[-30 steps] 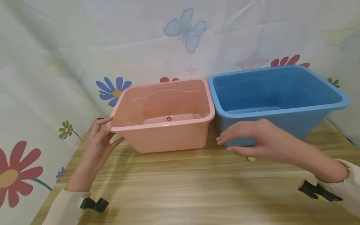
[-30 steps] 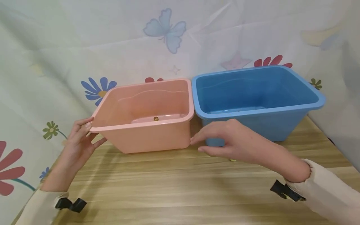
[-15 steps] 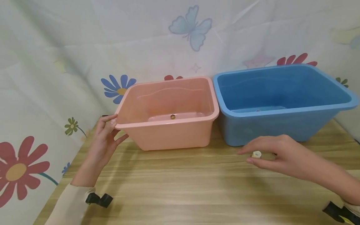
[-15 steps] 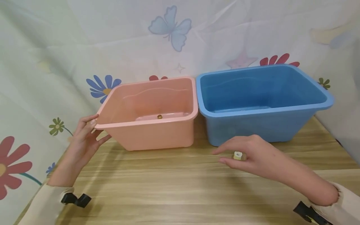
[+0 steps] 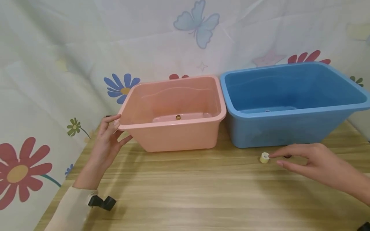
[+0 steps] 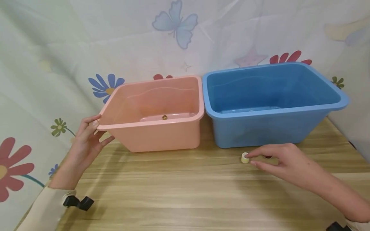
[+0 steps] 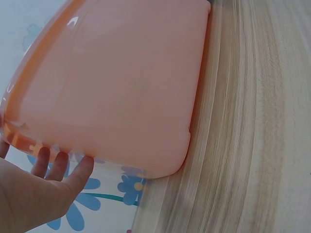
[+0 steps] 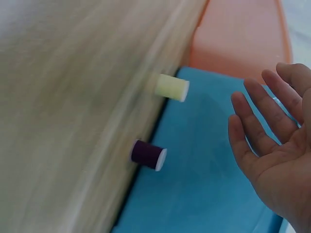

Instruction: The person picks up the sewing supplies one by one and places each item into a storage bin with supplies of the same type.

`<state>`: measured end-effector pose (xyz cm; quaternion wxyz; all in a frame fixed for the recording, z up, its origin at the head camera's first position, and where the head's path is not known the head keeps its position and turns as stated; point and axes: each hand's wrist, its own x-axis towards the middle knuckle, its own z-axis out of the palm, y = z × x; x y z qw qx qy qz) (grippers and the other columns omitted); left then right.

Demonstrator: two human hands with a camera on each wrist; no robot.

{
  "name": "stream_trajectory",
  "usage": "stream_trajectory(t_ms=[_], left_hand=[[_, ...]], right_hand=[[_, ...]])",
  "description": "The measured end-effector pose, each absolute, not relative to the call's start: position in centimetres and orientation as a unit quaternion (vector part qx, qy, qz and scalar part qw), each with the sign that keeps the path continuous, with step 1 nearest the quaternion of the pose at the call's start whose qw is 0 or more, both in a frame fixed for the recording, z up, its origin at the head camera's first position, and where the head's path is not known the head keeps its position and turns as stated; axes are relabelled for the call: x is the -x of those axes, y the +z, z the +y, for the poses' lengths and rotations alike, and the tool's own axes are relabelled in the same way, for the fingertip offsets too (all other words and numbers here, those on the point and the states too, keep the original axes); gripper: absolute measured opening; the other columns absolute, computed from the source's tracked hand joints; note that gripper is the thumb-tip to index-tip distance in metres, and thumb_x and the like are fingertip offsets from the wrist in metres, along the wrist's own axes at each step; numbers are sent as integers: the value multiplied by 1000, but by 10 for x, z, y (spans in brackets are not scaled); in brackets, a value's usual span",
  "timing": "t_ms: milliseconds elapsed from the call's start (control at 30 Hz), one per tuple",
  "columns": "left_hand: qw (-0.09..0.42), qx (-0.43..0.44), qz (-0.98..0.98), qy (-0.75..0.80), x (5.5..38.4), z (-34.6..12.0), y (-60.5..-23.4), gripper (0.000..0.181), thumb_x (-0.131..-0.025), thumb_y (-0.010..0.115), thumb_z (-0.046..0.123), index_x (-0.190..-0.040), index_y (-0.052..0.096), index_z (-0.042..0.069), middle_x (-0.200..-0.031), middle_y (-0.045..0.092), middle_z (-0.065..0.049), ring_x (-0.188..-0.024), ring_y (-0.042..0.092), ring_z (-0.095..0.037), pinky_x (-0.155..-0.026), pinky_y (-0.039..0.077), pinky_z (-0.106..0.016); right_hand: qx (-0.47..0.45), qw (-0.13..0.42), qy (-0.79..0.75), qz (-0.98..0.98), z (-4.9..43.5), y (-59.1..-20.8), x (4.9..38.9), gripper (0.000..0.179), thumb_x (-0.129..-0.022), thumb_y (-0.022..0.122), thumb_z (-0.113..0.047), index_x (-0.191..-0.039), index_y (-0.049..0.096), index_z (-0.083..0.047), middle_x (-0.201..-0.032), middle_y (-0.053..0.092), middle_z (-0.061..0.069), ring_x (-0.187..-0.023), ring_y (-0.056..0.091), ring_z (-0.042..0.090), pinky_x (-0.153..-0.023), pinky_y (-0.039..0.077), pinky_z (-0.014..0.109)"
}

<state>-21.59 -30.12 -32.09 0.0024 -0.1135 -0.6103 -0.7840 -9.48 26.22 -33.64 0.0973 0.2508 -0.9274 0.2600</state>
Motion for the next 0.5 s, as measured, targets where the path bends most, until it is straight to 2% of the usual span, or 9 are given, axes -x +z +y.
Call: stream_trajectory(t_ms=[233, 367, 500], left_hand=[[2, 112, -610, -784, 216, -303, -320, 22, -109, 46, 17, -130, 50, 21, -145, 43, -3, -124, 51, -22, -95, 56, -39], [4, 113, -611, -784, 216, -302, -320, 22, -109, 46, 17, -130, 51, 21, -145, 44, -3, -124, 50, -22, -95, 56, -39], [6, 117, -612, -782, 217, -302, -320, 22, -109, 46, 17, -131, 51, 20, -145, 44, -3, -124, 50, -22, -95, 56, -39]], right_hand=[[-241, 148, 218, -934, 269, -350, 101, 33, -84, 84, -16, -110, 76, -34, -101, 73, -19, -84, 65, -5, -63, 49, 12], [-230, 182, 192, -937, 277, -356, 105, 31, -82, 84, -17, -109, 76, -31, -101, 75, -14, -88, 69, 2, -64, 47, 9], [-206, 202, 176, -941, 287, -360, 108, 28, -81, 85, -16, -107, 77, -23, -99, 77, -1, -71, 66, 3, -54, 45, 15]])
